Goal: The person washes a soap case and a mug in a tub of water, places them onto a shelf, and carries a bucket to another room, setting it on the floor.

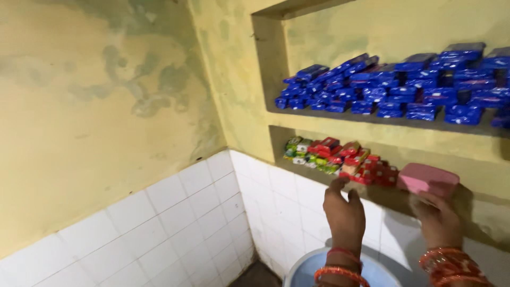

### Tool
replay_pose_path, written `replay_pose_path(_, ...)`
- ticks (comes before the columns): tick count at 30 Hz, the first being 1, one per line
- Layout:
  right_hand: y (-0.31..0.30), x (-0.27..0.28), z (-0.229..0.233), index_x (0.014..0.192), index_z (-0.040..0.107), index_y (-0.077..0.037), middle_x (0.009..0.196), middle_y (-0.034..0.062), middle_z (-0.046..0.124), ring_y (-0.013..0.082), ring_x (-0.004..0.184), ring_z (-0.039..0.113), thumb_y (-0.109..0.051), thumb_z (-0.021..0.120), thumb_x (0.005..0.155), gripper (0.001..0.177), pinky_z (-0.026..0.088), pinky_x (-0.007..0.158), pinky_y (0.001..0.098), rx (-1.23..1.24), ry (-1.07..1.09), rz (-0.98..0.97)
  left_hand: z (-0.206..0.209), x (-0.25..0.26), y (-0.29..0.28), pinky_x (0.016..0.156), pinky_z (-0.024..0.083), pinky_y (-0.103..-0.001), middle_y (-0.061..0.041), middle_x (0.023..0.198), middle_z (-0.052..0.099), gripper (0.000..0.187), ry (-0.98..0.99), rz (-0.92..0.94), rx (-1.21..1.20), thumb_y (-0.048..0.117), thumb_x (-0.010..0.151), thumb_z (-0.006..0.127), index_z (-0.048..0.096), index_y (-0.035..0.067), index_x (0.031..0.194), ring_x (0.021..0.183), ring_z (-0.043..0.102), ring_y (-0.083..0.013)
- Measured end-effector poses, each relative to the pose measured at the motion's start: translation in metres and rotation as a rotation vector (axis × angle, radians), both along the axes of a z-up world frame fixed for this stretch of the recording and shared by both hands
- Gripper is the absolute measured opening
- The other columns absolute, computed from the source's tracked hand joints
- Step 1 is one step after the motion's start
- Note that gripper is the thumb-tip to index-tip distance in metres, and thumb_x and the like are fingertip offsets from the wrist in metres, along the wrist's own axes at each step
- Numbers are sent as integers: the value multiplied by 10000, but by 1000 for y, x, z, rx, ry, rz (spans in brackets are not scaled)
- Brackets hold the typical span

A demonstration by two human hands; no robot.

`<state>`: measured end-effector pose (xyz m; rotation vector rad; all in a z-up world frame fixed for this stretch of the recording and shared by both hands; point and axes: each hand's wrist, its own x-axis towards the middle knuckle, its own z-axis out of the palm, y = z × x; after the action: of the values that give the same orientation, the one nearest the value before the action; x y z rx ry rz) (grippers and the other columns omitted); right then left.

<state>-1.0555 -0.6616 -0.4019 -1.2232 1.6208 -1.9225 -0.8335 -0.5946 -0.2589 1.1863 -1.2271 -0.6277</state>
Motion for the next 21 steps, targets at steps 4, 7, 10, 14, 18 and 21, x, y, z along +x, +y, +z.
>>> replay_pose_path(4,62,114,94,1284,710,-65,1159,77,729,156,1043,652,-167,672,959,342,496,932,301,-122,-4,135,47,43,45,984,506,-411,-182,1215,687,295,67,3,-95,56,887,641,679,56,1180,1165,657,-338)
replay_pose_path(7,108,188,157,1278,685,-48,1197,60,723,133,1089,661,-166,632,976,328,493,961,284,-177,22,235,74,87,85,993,502,-408,-184,1227,689,298,86,24,-131,59,894,637,680,46,1188,1171,658,-338)
replay_pose_path(10,145,254,209,1310,699,-34,1172,145,656,188,1073,603,-177,653,993,351,475,963,318,-235,39,328,102,136,121,992,507,-405,-185,1222,696,307,100,76,-193,70,901,640,675,36,1204,1167,665,-335)
replay_pose_path(14,202,339,260,1319,632,-30,1308,93,675,183,1245,609,-191,644,950,403,466,1041,320,-359,62,522,136,213,175,985,516,-399,-178,1204,711,304,125,172,-177,107,906,642,693,54,1201,1148,683,-316)
replay_pose_path(18,259,415,300,1341,597,-23,1379,95,647,191,1325,586,-212,630,955,432,459,1083,329,-401,56,681,168,291,232,990,524,-392,-169,1206,729,298,138,218,-266,111,916,620,683,48,1200,1161,697,-293)
replay_pose_path(21,299,466,325,1346,594,-15,1375,116,653,209,1301,600,-220,632,960,439,472,1078,338,-407,60,780,190,344,284,1000,515,-391,-151,1232,723,314,113,269,-258,134,923,620,674,63,1224,1179,690,-280)
